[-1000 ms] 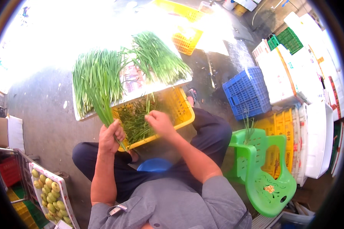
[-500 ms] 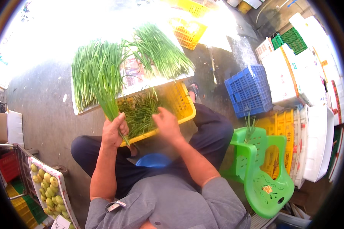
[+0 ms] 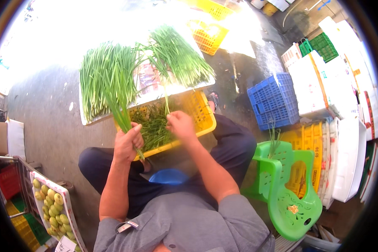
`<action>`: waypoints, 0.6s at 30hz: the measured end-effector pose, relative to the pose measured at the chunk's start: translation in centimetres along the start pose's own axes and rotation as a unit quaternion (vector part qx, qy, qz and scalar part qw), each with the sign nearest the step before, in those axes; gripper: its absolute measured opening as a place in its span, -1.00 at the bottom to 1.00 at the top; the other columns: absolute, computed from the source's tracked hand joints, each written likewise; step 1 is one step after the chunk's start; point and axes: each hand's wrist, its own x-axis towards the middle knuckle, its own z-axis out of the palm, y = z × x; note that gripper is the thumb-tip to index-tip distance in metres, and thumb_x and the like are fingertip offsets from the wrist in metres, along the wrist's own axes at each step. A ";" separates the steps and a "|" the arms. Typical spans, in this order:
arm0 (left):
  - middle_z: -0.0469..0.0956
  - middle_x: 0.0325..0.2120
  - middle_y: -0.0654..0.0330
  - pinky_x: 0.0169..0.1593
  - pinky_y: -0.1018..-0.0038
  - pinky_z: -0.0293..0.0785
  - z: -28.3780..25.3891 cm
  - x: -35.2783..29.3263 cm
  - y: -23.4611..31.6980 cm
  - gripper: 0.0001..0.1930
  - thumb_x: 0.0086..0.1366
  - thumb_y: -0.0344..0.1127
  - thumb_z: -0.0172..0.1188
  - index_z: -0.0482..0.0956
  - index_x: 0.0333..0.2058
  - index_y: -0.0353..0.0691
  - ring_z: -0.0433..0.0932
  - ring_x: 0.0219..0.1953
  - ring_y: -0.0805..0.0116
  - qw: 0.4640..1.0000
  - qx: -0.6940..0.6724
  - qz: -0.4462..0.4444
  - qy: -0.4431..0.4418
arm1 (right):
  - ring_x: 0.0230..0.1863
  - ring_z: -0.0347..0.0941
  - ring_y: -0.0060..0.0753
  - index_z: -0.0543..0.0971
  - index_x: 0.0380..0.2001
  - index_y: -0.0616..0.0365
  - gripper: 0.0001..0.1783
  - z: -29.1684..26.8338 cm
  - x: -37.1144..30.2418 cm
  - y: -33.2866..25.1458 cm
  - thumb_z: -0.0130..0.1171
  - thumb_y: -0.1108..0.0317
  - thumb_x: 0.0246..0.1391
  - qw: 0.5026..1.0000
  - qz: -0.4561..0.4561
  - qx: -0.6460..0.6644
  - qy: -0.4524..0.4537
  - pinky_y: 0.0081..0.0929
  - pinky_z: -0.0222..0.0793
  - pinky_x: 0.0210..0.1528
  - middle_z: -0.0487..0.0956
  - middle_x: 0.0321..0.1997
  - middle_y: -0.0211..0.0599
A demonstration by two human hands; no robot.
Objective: The person sorts bunches of green onions by hand, picking through individual stalks to remove debris or yellowed leaves and placing the sorted onions into a yellow crate.
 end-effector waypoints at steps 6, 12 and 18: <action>0.31 -0.71 0.40 -0.64 0.63 0.13 1.0 0.7 -0.6 -0.84 0.22 -0.34 0.24 0.49 -0.30 -0.27 0.21 -0.71 0.61 0.998 0.032 -0.002 0.045 | -0.42 0.52 -0.27 0.55 -0.34 0.32 -0.77 0.7 -4.6 0.7 0.18 0.33 0.06 0.964 -0.141 -0.226 0.001 -0.38 0.40 -0.32 0.58 -0.44 -0.12; 0.33 -0.70 0.41 -0.62 0.64 0.15 0.7 0.9 -1.1 -0.84 0.21 -0.34 0.27 0.51 -0.30 -0.25 0.24 -0.71 0.61 0.995 0.087 0.007 0.050 | -0.40 0.50 -0.01 0.54 -0.41 0.24 -0.85 1.7 -6.4 0.2 0.21 0.37 -0.01 0.911 -0.242 -0.334 -0.012 -0.27 0.40 -0.34 0.54 -0.44 -0.04; 0.36 -0.68 0.35 -0.61 0.60 0.20 0.0 1.5 -1.8 -0.85 0.22 -0.32 0.25 0.50 -0.32 -0.24 0.27 -0.71 0.55 0.996 0.068 0.000 0.052 | -0.40 0.50 -0.04 0.54 -0.41 0.23 -0.85 2.6 -7.5 -0.1 0.21 0.38 -0.02 0.896 -0.265 -0.351 -0.058 -0.28 0.41 -0.33 0.53 -0.44 -0.09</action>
